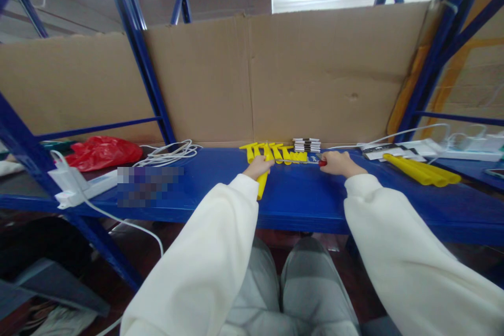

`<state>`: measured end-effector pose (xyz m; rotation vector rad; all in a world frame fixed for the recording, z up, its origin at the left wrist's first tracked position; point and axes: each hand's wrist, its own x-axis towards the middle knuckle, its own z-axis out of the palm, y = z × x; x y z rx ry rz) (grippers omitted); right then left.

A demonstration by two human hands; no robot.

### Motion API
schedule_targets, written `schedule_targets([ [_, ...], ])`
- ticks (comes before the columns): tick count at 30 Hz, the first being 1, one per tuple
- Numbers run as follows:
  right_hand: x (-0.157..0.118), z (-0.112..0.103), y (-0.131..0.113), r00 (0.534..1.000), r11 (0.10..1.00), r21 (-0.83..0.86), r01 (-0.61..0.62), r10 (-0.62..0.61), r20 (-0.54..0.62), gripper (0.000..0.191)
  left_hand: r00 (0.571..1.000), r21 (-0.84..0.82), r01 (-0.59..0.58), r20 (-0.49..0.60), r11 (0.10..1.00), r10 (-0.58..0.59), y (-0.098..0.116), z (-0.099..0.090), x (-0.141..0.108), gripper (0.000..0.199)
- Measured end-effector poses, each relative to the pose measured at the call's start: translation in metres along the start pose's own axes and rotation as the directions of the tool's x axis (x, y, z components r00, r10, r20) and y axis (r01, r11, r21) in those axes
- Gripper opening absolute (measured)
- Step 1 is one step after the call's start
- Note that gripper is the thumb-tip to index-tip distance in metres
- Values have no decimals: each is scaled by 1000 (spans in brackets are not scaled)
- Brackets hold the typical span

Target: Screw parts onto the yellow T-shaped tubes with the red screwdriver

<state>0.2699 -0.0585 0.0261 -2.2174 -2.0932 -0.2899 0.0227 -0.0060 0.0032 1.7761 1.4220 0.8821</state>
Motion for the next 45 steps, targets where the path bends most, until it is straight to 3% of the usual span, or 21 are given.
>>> schedule_targets([
  [5, 2, 3, 4, 1000, 1000, 25, 19, -19, -7, 23, 1000, 1, -17, -15, 1000, 17, -2, 1, 1, 22],
  [18, 6, 5, 12, 1000, 999, 55, 1, 0, -18, 16, 999, -15, -23, -45, 1000, 22, 0, -1, 0, 26],
  [27, 13, 16, 8, 988, 945, 290, 152, -154, -17, 12, 997, -22, -71, -32, 997, 70, 5, 1, -4, 27],
  [33, 22, 31, 0, 945, 819, 476, 321, -310, -104, 4, 995, -50, -95, -16, 994, 95, 13, 7, -10, 29],
  [40, 31, 39, -24, 889, 687, 570, 450, -285, -358, 9, 991, -39, -124, 38, 992, 125, 20, 12, -17, 37],
  [45, 34, 40, -34, 845, 641, 566, 519, -283, -454, 9, 987, -55, -138, 75, 989, 141, 25, 18, -19, 37],
])
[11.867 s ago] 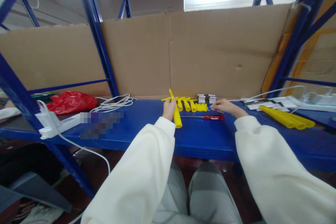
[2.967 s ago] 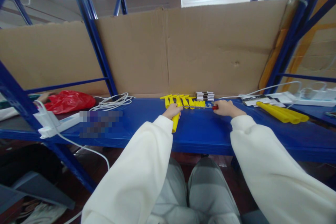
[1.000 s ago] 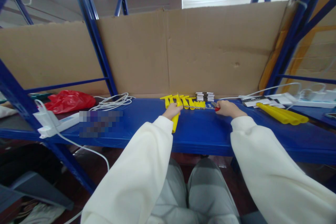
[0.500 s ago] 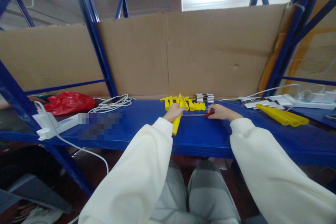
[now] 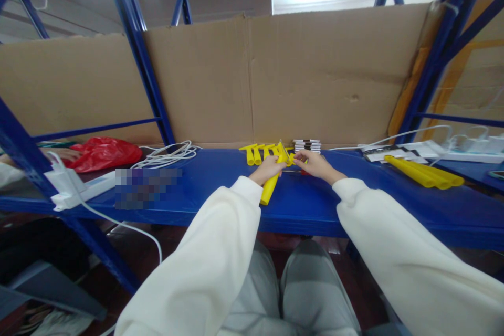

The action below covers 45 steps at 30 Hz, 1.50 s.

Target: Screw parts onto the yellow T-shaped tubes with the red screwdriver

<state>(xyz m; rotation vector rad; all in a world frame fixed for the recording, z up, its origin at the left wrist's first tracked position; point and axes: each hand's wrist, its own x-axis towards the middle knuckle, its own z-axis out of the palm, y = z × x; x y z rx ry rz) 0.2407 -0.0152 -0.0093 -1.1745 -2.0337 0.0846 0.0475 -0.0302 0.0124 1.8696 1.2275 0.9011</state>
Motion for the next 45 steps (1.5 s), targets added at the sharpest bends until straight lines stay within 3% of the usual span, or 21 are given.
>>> schedule_targets([
  [8, 4, 6, -3, 998, 995, -74, 68, -67, 21, 8, 999, -41, -8, 44, 999, 10, 8, 4, -5, 34],
  [22, 5, 11, -4, 997, 990, -143, -3, 14, 78, 9, 999, 6, -12, 46, 1000, 11, 15, 3, -14, 38],
  [31, 5, 7, -6, 997, 982, -186, 22, -7, 82, 8, 997, -3, -11, 76, 1000, 11, 11, 2, -11, 36],
  [45, -2, -10, -37, 982, 892, -438, 109, -28, 188, 16, 995, -42, 31, 96, 999, -27, 7, 3, -7, 32],
])
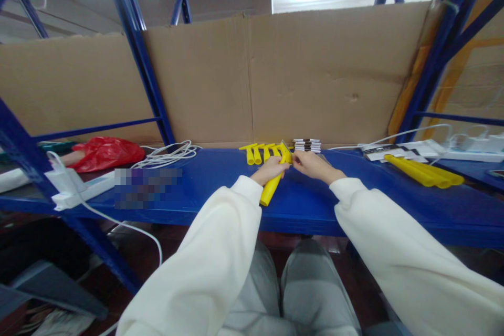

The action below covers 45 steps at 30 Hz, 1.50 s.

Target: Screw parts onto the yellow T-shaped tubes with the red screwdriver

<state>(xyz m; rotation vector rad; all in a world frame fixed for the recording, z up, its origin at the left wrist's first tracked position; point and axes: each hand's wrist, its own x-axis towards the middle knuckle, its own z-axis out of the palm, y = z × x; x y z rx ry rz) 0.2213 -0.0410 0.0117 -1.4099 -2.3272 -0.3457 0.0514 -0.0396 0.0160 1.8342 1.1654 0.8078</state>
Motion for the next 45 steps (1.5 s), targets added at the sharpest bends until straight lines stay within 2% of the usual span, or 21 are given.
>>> schedule_targets([
  [6, 1, -6, -9, 997, 975, -212, 66, -54, 62, 22, 1000, 14, -26, -4, 1000, 26, -2, 0, 2, 32],
  [10, 1, -6, -10, 994, 957, -270, 105, -90, 66, 22, 999, 12, -41, -19, 999, 42, -6, 1, 5, 30],
  [15, -1, -5, -11, 996, 966, -253, 60, -43, 72, 26, 999, 12, -49, -20, 999, 49, -7, 1, 5, 32],
  [21, -4, -4, -9, 1000, 986, -164, -2, 6, 21, 26, 999, 21, -39, -7, 999, 39, -7, -1, 5, 30],
  [30, -4, -4, -11, 1000, 985, -173, 0, 4, 26, 25, 999, 10, -22, -28, 1000, 22, -7, -1, 5, 32],
  [33, -2, -1, 3, 999, 989, -138, -45, 42, -29, 22, 999, 7, -14, -37, 1000, 15, -6, -1, 4, 33],
  [37, -3, 4, 39, 971, 974, -84, -212, 201, -127, 20, 998, 25, -29, -46, 999, 30, -6, -3, 3, 37],
  [41, -8, 8, 67, 943, 943, -59, -326, 321, -86, 15, 999, 40, -18, -34, 999, 19, -4, -4, 0, 38],
  [45, -8, 10, 70, 929, 926, -73, -369, 366, -55, 14, 999, 14, -12, -29, 1000, 13, -1, -3, -2, 37],
])
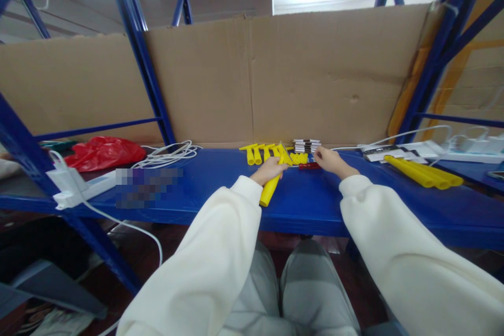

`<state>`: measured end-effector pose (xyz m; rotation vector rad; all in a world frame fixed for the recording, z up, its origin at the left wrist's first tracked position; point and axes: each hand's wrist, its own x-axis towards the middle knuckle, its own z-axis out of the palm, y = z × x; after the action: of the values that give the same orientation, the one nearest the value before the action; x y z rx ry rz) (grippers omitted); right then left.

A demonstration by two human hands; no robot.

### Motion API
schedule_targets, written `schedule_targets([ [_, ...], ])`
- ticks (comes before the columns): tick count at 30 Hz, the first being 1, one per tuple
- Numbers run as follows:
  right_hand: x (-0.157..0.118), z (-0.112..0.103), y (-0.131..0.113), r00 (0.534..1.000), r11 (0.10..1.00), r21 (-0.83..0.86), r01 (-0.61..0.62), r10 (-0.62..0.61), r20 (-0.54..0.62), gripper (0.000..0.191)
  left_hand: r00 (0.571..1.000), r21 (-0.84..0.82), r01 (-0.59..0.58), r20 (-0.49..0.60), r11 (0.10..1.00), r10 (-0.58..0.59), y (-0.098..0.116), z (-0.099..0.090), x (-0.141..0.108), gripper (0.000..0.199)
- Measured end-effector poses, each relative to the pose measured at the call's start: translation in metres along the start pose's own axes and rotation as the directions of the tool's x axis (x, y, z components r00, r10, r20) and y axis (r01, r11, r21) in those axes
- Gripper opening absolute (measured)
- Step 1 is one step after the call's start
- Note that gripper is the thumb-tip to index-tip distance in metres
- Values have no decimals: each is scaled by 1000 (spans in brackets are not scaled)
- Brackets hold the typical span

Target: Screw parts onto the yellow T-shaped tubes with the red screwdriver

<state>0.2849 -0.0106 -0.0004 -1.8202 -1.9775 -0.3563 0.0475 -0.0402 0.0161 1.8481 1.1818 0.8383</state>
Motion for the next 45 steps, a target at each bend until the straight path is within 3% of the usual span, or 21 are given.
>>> schedule_targets([
  [11, -1, -2, 4, 985, 988, -33, -152, 154, 74, 21, 1000, 48, -13, 9, 999, 13, -6, 0, 5, 39],
  [18, -1, -8, -3, 920, 947, -26, -319, 316, 232, 24, 1000, 80, 7, 15, 997, -8, -2, 0, 2, 37],
  [23, -3, -12, -8, 904, 930, -25, -366, 362, 229, 26, 1000, 71, -1, 14, 997, 0, -5, 1, 5, 37],
  [28, -6, -16, -10, 899, 927, -17, -375, 369, 235, 29, 1000, -39, 18, 19, 999, -17, -6, 4, 11, 35],
  [33, -11, -21, -17, 898, 929, -23, -369, 363, 248, 33, 999, -150, 47, 18, 988, -45, 3, 17, 24, 28],
  [42, -12, -19, -21, 908, 939, -43, -340, 340, 246, 31, 989, -362, 137, 99, 922, -108, 30, 57, 52, 6],
  [45, -12, -18, -21, 908, 941, -31, -336, 333, 253, 32, 982, -404, 188, 106, 895, -158, 33, 63, 54, 10],
])
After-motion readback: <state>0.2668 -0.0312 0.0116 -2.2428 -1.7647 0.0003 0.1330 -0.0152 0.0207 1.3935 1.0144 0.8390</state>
